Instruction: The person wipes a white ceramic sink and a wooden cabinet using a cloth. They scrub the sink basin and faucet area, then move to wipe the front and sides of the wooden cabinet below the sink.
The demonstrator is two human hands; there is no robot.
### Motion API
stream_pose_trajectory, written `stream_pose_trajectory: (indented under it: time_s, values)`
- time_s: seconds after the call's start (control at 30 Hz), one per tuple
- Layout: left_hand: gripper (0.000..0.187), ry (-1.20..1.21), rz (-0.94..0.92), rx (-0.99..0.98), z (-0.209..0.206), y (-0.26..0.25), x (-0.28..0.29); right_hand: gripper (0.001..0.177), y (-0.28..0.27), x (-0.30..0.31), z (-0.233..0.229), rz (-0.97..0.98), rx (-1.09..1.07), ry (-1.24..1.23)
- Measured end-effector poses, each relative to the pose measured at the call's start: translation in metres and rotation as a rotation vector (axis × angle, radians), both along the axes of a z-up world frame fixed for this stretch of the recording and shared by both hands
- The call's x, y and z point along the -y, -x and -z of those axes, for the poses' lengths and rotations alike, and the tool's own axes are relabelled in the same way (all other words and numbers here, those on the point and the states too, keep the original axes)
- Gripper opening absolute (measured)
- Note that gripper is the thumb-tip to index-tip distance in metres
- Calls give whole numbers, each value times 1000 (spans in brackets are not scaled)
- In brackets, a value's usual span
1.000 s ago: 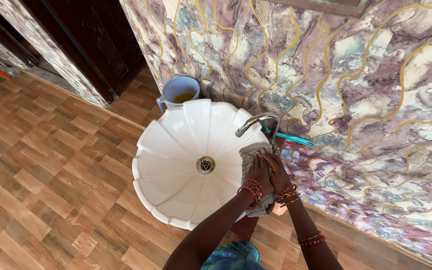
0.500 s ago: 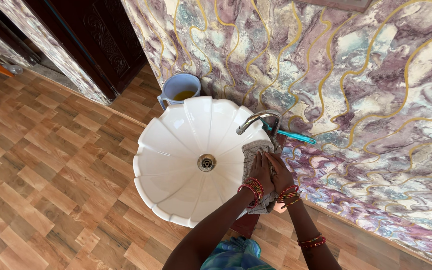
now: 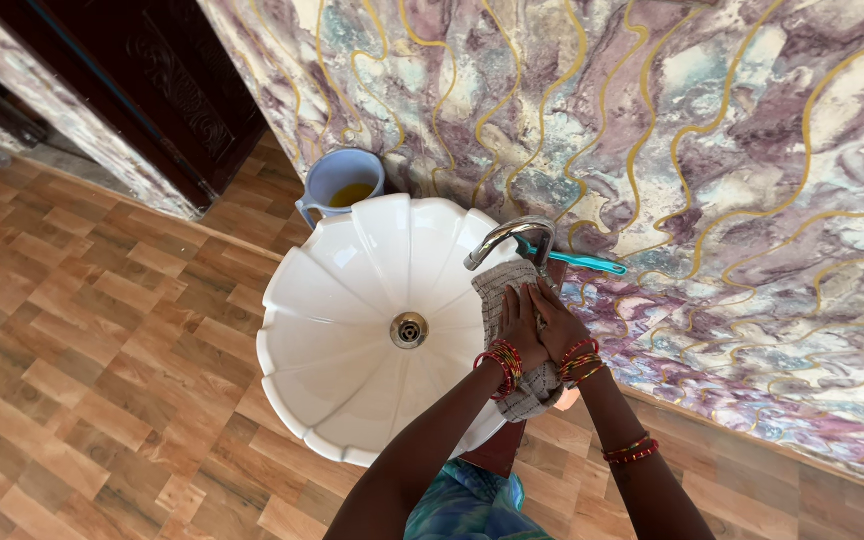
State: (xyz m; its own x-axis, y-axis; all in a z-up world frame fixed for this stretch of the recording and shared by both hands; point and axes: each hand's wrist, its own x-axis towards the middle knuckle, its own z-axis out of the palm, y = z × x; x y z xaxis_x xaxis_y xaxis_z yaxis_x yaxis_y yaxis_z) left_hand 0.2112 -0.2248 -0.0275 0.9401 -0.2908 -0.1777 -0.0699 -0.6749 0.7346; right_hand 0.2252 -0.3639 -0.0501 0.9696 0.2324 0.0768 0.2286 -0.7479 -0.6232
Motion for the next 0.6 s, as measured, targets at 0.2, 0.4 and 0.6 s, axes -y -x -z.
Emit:
stream_pose_trajectory:
  time_s: [0.2,0.4,0.6]
  values:
    - [122,19,35,161,19,-21,-6,84,-20,-20,-34,50,-117,203]
    - [106,50,9,172,26,-36,-16,75,-50,-39,-28,24,36,367]
    - [94,21,-18,324,55,-57,-27,77,-69,-70,-24,104,134,574]
